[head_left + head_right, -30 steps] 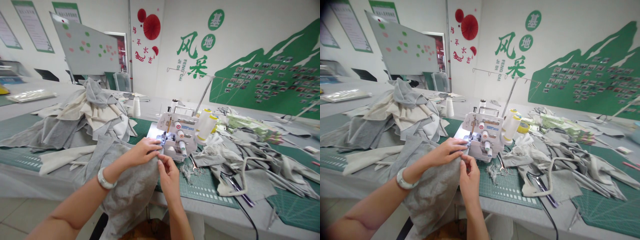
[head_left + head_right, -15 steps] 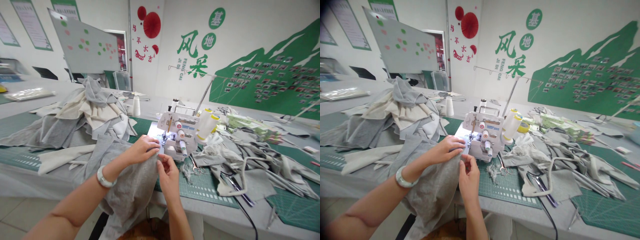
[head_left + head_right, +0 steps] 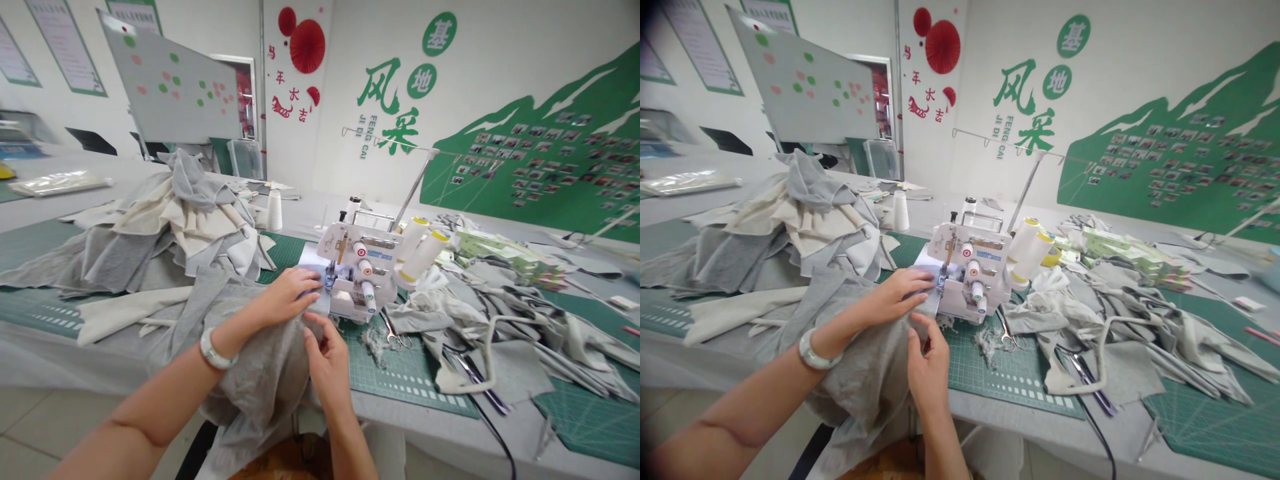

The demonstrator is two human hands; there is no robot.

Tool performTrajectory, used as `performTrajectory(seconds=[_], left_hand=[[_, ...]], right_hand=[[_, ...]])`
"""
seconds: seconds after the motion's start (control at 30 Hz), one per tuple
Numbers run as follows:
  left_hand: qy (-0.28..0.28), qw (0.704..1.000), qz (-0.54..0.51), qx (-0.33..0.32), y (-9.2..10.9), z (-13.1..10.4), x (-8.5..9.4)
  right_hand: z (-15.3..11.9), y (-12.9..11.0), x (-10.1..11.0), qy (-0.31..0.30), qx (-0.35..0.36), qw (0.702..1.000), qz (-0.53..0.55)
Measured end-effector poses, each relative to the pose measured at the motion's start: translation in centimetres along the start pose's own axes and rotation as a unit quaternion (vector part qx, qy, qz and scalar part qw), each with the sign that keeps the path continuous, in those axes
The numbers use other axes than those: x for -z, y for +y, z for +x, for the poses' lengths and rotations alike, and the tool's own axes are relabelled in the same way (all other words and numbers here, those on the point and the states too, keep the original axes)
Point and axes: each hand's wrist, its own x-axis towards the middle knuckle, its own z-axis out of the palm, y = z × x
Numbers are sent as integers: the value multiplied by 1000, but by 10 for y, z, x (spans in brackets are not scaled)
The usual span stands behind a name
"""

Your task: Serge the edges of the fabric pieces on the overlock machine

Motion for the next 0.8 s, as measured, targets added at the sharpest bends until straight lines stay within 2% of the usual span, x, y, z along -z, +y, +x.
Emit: performTrajectory(seconds=[0.2,0.43,0.8], left_hand=[[-19,1000,15,-1,11,-6,5],[-40,999,15,21,-2,-3,1],[1,1000,10,-8,4,1,0]], right_hand=[[-1,-4,0,-19,9,1000,-3],[0,-3,-3,-38,27,999,-10],[7,-3,3,-29,13,999,1]])
